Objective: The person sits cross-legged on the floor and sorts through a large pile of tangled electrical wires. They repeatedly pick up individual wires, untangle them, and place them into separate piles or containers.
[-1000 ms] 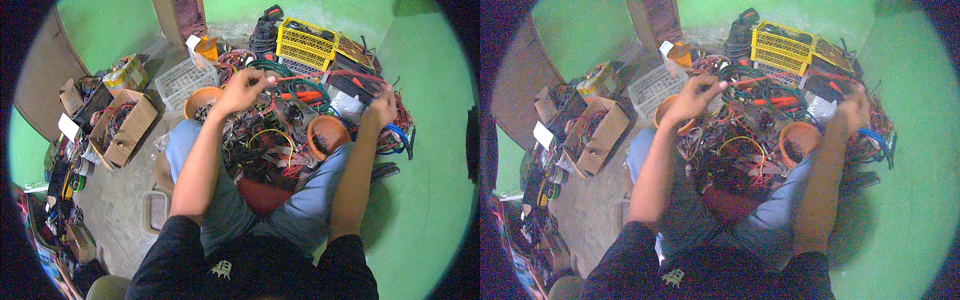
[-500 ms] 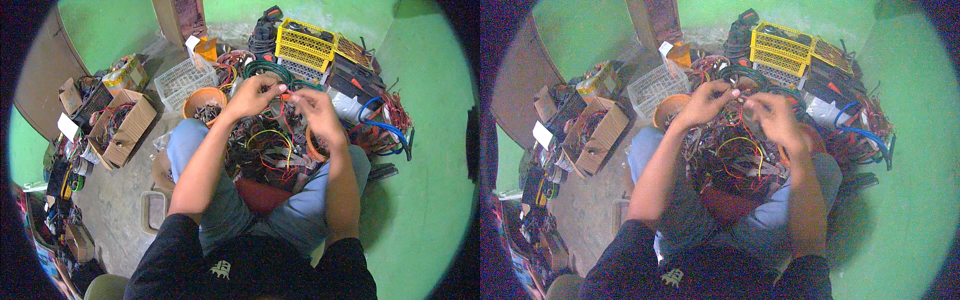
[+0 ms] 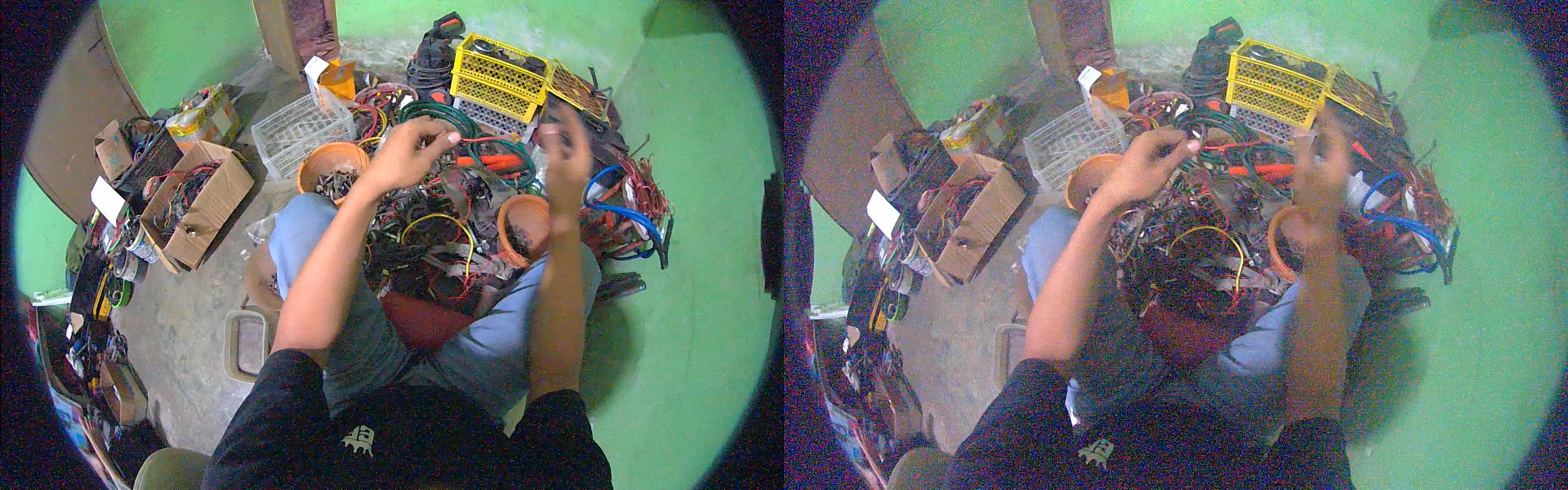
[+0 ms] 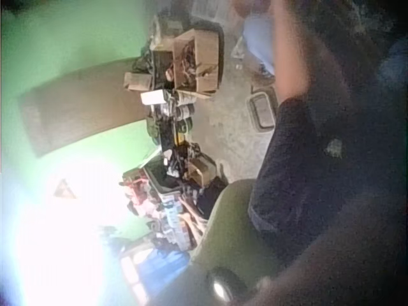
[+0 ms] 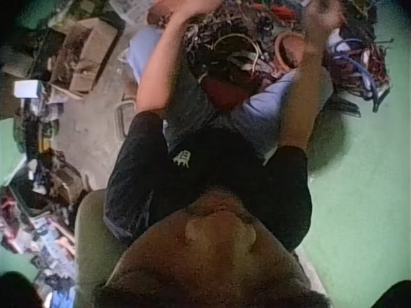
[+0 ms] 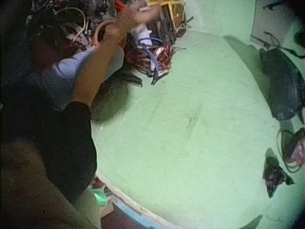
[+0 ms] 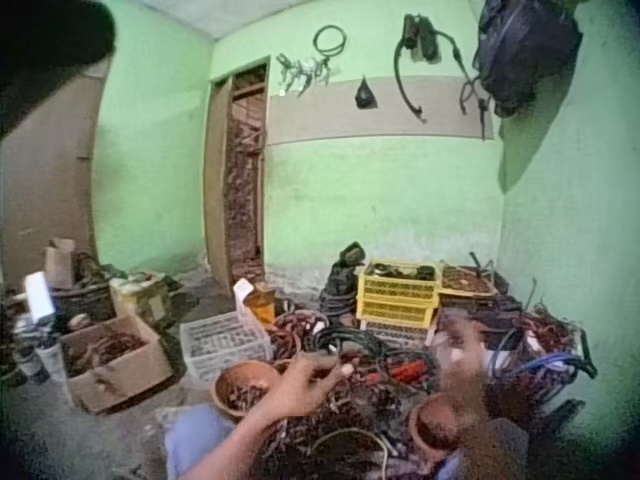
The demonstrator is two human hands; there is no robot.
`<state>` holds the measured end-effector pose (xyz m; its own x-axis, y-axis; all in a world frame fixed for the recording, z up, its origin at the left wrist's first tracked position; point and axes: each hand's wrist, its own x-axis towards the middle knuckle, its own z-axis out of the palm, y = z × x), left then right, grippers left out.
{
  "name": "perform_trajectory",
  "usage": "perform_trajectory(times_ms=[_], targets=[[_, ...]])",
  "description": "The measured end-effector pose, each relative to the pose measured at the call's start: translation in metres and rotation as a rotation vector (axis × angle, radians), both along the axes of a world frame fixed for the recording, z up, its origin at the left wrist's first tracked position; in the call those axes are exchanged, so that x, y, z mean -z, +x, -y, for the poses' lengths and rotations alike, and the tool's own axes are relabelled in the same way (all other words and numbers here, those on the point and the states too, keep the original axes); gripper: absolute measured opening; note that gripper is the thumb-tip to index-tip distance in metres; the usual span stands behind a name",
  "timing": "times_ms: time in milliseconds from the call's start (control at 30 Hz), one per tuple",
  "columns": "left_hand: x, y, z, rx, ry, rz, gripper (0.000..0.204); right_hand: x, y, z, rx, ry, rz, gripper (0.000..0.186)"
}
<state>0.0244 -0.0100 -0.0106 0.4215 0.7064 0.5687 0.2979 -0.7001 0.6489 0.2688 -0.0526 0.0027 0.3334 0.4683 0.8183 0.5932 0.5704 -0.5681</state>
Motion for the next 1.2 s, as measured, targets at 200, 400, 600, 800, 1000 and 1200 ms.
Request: perform_trajectory(times_ms=[200,400,600,800,1000,1200], targets=[[-0.008,0.004,0.007,0.02,0.002,-0.036,0.028,0.009,-0.037,0.014,-0.324,-0.447,0.298,0.016],[-0.013,-0.013,-0.001,0.0,-0.089,-0.041,0.035,0.009,0.07,-0.007,0.503,0.389,-0.221,0.02],[-0.003,-0.007,-0.005,0.024,0.025,0.031,0.035,0.005,0.062,-0.007,0.512,0.164,0.007,0.026],[0.0,0.005,0.003,0.047,0.041,0.016,0.032,0.003,-0.06,0.018,-0.03,-0.13,0.379,0.042],[-0.002,0.002,0.002,-0.064,0.018,-0.02,0.034,0.025,-0.031,0.005,-0.511,-0.704,0.318,0.034],[0.0,-0.004,-0.004,-0.19,-0.013,-0.011,0.039,0.027,-0.031,0.007,-0.383,-0.597,-0.012,0.021]])
